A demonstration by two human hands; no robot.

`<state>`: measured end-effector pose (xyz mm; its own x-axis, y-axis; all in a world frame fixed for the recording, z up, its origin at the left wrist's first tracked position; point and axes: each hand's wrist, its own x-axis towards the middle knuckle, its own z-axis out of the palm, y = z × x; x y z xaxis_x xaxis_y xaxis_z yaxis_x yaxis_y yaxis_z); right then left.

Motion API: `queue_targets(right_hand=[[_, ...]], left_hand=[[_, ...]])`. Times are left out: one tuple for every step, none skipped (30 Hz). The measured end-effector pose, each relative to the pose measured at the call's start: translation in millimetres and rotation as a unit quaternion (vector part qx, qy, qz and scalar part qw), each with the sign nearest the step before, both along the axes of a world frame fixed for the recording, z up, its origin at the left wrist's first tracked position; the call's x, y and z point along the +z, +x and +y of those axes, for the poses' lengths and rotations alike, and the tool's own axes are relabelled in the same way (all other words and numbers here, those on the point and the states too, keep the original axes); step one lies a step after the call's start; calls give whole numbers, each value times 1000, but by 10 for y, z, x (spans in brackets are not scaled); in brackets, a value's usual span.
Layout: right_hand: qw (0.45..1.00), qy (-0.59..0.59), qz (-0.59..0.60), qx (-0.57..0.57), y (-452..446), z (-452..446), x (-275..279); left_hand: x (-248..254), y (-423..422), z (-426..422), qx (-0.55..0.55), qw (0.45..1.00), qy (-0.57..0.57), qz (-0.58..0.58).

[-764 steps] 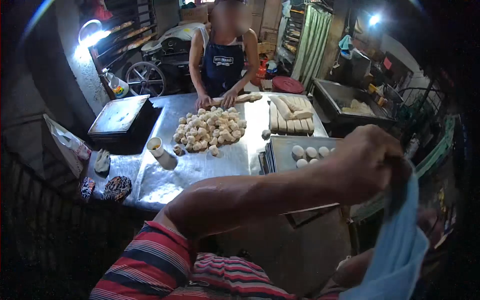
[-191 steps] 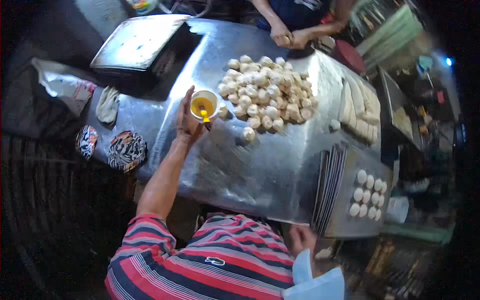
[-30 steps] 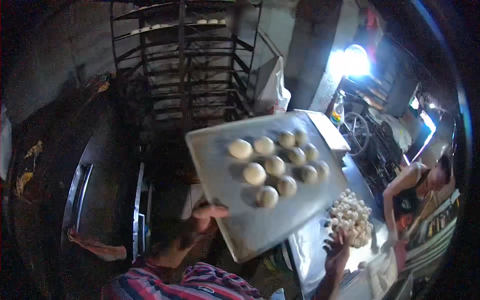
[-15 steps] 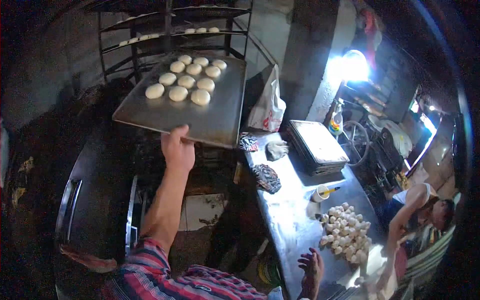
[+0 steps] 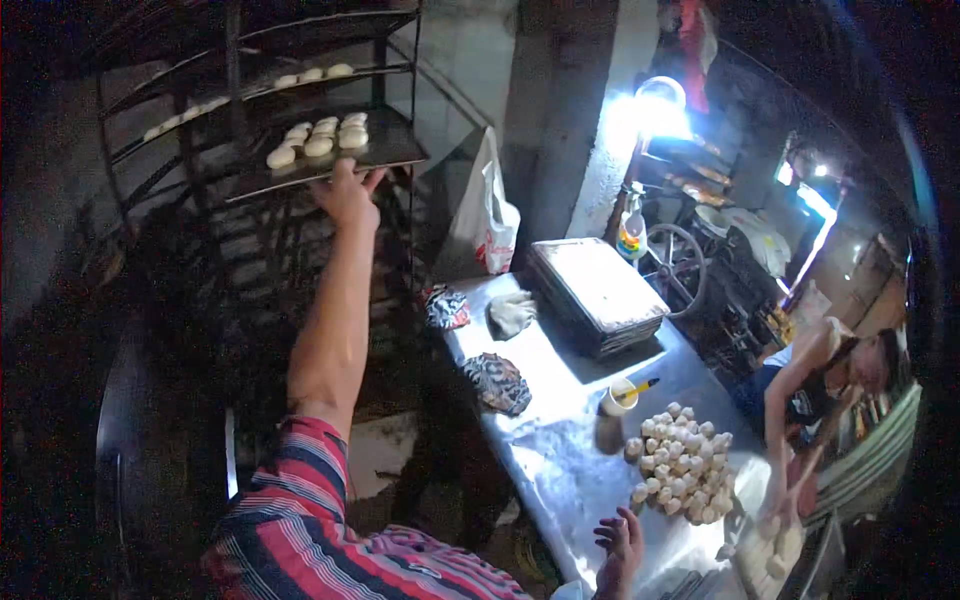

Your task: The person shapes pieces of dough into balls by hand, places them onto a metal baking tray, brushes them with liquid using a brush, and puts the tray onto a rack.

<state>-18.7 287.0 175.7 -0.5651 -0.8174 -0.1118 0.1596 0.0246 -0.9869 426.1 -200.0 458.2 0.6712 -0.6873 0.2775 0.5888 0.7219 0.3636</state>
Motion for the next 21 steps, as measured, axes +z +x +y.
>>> queue_targets(right_hand=[[999,33,-12,0,97,19,130],[997,71,-25,1,181,38,166],[987,114,61,98,41,53,-53],[993,97,51,48,140,-77,-142],[995,89,37,-9,325,-152,-183],[993,85,19,-82,506,-178,-257],[970,62,219,-80,550,-235,-586],[973,101,184,-95,691,-195,-562],[973,139,147,-110,816,-164,-542],[979,141,82,-123,1009,-199,-396],[972,173,97,-125,1159,-192,-205],[966,149,144,-154,1240,-111,-400],[963,165,117,-178,1261,-65,-515],[962,181,90,-184,1305,8,-550],[959,196,72,-192,1267,47,-458],[958,205,60,-192,1188,81,-375],[940,202,170,-217,1000,214,-756],[916,217,226,-252,807,276,-908],[888,227,281,-285,558,296,-1025],[857,231,333,-318,356,279,-1152],[840,251,341,-339,205,269,-1272]], left_hand=[[-59,283,-561,-2,999,-13,-44],[-195,488,-1014,-3,996,-21,-88],[-79,451,-961,26,996,34,-76],[-72,637,-1108,-36,989,23,-140],[81,511,-1006,16,996,72,-57],[-151,932,-1500,34,972,93,-212],[-228,1058,-1700,48,959,95,-263],[-379,1061,-1693,54,949,95,-296],[-652,956,-1659,50,941,96,-320],[-968,684,-1555,36,933,98,-343],[-1344,367,-1321,18,923,99,-371],[-1778,-16,-972,-27,908,104,-405],[-2215,-394,-501,-84,885,109,-445],[-2645,-775,55,-179,841,118,-497],[-3003,-1150,674,-295,775,126,-544],[-3255,-1516,1253,-414,686,121,-586],[-3440,-1889,1742,-522,582,91,-617],[-3605,-2263,2124,-557,506,-16,-658],[-3838,-2633,2319,-463,497,-257,-687],[-3999,-2993,2481,-420,475,-336,-696],[-4099,-3389,2624,-425,487,-300,-701]])
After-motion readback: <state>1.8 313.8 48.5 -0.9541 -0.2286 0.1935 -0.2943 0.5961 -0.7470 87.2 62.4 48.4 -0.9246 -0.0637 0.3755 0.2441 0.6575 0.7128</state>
